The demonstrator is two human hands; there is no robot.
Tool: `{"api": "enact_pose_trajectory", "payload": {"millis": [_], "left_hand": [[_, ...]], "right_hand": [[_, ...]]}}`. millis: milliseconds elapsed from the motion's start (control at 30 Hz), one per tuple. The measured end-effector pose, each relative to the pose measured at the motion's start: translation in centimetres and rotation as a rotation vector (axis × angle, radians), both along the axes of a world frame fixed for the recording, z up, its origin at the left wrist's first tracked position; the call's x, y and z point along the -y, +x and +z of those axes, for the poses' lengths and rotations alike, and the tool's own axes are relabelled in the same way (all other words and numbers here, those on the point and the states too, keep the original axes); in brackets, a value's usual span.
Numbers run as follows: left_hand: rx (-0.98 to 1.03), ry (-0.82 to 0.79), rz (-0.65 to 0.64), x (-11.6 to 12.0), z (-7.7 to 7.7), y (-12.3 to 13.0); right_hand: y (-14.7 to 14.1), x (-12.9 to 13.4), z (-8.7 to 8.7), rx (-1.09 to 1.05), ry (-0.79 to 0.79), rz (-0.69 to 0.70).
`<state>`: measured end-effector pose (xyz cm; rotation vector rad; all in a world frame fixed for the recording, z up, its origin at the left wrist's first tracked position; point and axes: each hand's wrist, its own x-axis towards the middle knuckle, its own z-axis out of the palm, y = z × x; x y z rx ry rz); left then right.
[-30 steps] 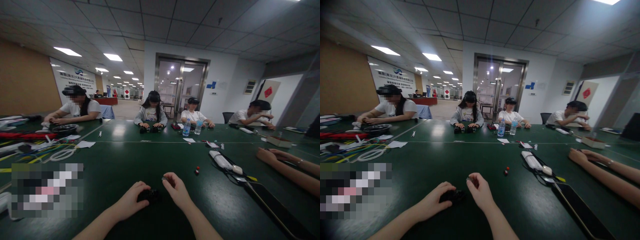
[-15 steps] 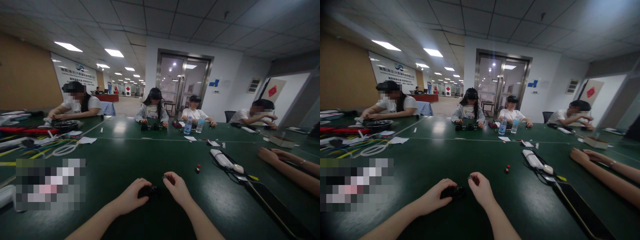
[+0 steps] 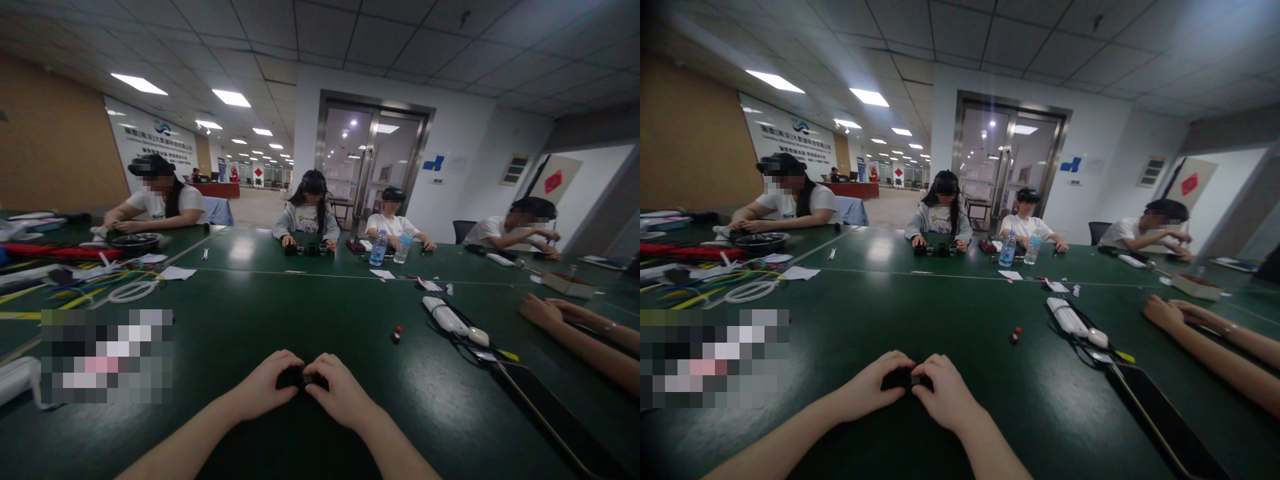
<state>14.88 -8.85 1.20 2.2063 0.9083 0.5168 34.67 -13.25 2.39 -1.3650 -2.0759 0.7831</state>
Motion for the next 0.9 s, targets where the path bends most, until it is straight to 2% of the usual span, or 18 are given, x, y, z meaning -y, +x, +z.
{"api": "enact_pose_trajectory", "payload": {"millis": [300, 900], "left_hand": [[-0.007, -0.003, 0.002, 0.2, 0.4, 0.2], [-0.026, -0.052, -0.001, 0.6, 1.5, 0.2]], "right_hand": [[0.0, -0.2, -0.4, 0.064, 0.016, 0.008], [0.0, 0.1, 0.2, 0.086, 0.003, 0.025]]}}
